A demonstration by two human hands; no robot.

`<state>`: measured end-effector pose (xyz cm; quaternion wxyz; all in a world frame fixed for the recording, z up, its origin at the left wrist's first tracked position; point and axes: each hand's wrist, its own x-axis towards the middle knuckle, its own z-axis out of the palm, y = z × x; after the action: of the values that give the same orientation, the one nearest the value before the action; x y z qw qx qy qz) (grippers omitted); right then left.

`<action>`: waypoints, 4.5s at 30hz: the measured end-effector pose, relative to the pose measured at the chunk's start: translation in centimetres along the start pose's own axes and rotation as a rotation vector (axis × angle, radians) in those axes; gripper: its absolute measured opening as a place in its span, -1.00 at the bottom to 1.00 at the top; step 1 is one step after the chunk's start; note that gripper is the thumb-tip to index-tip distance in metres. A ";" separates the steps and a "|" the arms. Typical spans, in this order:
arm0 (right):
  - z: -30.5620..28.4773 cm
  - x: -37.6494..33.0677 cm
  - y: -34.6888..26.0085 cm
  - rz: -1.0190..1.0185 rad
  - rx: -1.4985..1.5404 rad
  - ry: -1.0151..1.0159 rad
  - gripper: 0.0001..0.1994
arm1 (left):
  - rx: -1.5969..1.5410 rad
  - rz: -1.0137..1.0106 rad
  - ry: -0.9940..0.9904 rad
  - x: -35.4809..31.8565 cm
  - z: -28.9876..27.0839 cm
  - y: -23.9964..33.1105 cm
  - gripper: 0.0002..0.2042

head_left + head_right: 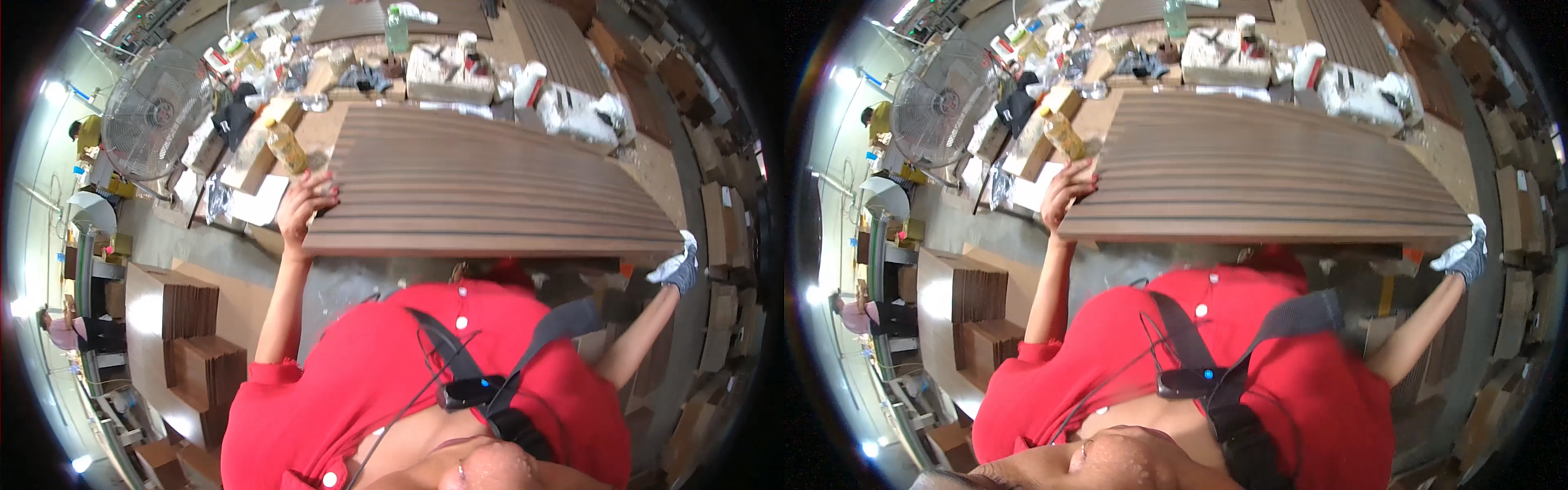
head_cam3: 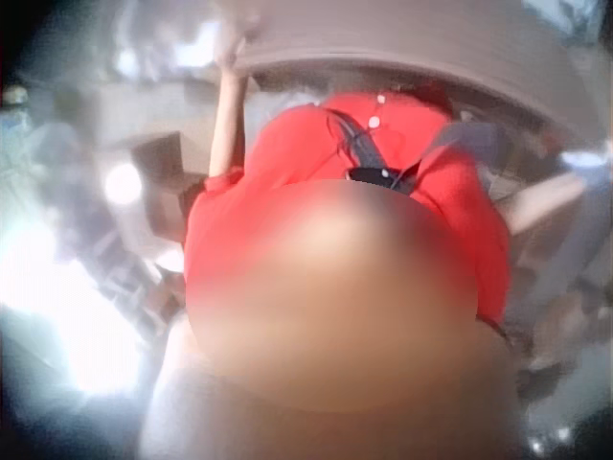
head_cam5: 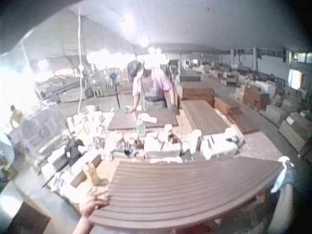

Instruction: The person wipes a slatted wood panel with a cloth, applies liquid from a bottle, and flips the panel over to wipe the other side.

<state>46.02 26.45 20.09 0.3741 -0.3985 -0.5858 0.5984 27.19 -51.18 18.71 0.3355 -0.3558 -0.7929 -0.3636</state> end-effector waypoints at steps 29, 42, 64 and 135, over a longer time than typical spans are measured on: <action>41.2 -36.5 -13.1 -1.875 -0.216 -0.551 -0.62 | -0.153 -0.345 0.608 10.4 3.7 -2.3 -0.62; 41.6 -24.4 -15.0 -1.422 -0.461 -0.434 -0.67 | -0.369 -0.511 0.612 13.2 5.4 -7.2 -0.57; 25.4 19.0 2.6 -0.039 0.383 -0.220 -0.42 | -0.607 -0.894 0.466 0.0 9.8 -12.7 -0.37; 34.2 -31.3 17.5 -1.034 -0.731 -1.296 -0.43 | 0.353 -0.961 -0.194 -8.4 3.5 -6.8 -0.33</action>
<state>27.68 -16.51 3.65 0.0432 0.2353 -0.9410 0.2394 25.12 -54.27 7.96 0.1105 0.0782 -0.9434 -0.3026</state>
